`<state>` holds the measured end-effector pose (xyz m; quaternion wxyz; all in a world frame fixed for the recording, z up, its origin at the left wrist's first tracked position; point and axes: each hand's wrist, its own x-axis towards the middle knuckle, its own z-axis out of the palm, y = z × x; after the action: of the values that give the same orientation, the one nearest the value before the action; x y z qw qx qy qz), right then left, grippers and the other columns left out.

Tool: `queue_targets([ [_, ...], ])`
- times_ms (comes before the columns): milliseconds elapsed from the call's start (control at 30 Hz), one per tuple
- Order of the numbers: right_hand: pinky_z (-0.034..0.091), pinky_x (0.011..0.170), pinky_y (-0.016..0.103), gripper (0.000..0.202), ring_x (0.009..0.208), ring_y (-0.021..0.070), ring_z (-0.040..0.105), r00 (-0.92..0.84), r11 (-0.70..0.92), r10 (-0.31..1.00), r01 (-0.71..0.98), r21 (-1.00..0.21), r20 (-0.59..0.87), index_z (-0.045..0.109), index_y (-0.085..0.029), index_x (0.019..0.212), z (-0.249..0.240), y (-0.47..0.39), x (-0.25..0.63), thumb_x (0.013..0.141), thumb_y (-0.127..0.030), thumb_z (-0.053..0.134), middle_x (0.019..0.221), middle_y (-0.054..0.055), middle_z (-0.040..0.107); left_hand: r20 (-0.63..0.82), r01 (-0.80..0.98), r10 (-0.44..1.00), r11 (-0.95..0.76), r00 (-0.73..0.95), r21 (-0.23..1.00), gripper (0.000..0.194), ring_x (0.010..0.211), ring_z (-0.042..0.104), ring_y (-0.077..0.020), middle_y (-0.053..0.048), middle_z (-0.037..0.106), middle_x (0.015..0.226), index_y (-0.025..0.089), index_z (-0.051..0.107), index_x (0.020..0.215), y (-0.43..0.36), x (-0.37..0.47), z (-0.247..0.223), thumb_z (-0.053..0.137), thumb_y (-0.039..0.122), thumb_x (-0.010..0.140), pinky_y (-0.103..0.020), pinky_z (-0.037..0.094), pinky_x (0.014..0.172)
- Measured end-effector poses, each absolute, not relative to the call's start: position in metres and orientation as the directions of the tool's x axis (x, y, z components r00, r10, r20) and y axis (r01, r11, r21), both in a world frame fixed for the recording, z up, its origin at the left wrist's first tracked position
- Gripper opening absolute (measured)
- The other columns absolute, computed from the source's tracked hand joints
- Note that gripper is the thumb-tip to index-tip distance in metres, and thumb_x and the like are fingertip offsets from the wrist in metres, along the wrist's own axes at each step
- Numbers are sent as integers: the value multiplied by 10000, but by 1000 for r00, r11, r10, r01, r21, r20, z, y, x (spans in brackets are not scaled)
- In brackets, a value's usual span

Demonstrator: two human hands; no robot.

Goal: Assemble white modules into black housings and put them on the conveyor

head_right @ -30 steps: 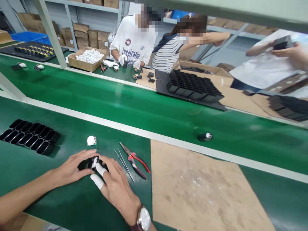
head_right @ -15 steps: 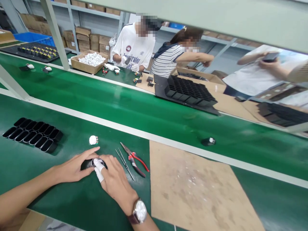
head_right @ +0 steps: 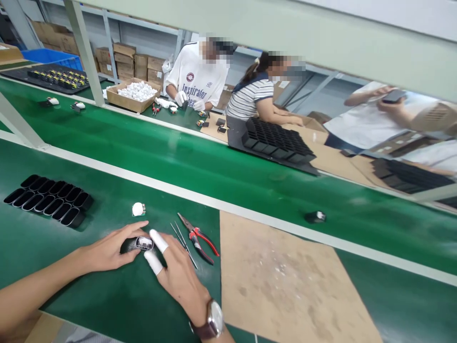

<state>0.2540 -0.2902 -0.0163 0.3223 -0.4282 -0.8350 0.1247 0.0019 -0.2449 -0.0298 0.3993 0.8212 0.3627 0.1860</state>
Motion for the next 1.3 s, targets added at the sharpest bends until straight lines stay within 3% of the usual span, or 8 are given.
queue_targets([
  [67, 621, 973, 436, 461, 1214, 272, 666, -342, 524, 831, 746, -410, 438, 465, -186, 1538, -17, -295, 264, 1086, -243, 534, 1339, 159, 654, 20, 444, 739, -426, 673, 788, 745, 1378, 608, -260, -34, 673, 1463, 352, 217, 1657, -245, 1, -29, 570, 206, 1016, -428, 539, 1107],
  [233, 630, 811, 481, 327, 1045, 331, 691, -302, 356, 857, 933, -56, 416, 589, -115, 1368, -31, -312, 280, 1062, -203, 516, 1220, 191, 688, -42, 470, 738, -384, 674, 795, 734, 1394, 583, -276, -31, 638, 1499, 364, 208, 1659, -245, 1, -25, 592, 300, 1037, -449, 510, 1133],
  [367, 599, 866, 496, 298, 1065, 342, 656, -295, 304, 877, 952, 39, 379, 635, -94, 1275, -43, -318, 280, 1009, -98, 501, 1232, 203, 675, -110, 496, 738, -327, 665, 805, 722, 1431, 542, -290, -37, 623, 1518, 349, 214, 1655, -245, 2, -21, 602, 400, 1048, -468, 456, 1180],
  [467, 585, 807, 465, 310, 972, 316, 646, -285, 297, 870, 954, 32, 402, 650, -110, 1246, -46, -315, 280, 991, -62, 480, 1116, 175, 680, -115, 492, 737, -317, 666, 811, 691, 1424, 544, -281, -19, 631, 1508, 365, 210, 1646, -244, 3, -19, 577, 403, 1062, -475, 434, 1192],
  [567, 578, 775, 434, 301, 899, 282, 631, -309, 370, 839, 928, -51, 448, 639, -141, 1227, -41, -312, 279, 1003, -54, 457, 1013, 125, 667, -107, 486, 733, -327, 672, 811, 687, 1411, 553, -281, -15, 640, 1497, 370, 195, 1645, -243, 3, -19, 566, 390, 1067, -474, 439, 1178],
  [733, 568, 760, 342, 300, 906, 222, 644, -320, 490, 804, 834, -253, 501, 568, -139, 1296, -20, -315, 266, 1017, -60, 490, 1091, 110, 640, -85, 472, 733, -340, 675, 814, 694, 1400, 561, -287, -31, 654, 1481, 353, 192, 1650, -243, 3, -21, 565, 372, 1065, -481, 441, 1172],
  [1000, 493, 622, 336, 252, 770, 217, 594, -424, 535, 789, 830, -158, 444, 602, -185, 989, -11, -313, 257, 938, -10, 427, 1075, 119, 624, -85, 479, 730, -351, 678, 804, 720, 1414, 556, -284, -9, 655, 1489, 373, 172, 1660, -243, 1, -26, 575, 394, 1063, -475, 459, 1159],
  [1300, 470, 622, 327, 259, 758, 206, 571, -459, 565, 770, 813, -139, 442, 598, -184, 927, -4, -306, 253, 897, 14, 433, 1056, 116, 620, -114, 488, 722, -333, 682, 807, 738, 1443, 529, -290, 2, 638, 1517, 374, 136, 1669, -241, 1, -23, 562, 406, 1068, -476, 450, 1162],
])
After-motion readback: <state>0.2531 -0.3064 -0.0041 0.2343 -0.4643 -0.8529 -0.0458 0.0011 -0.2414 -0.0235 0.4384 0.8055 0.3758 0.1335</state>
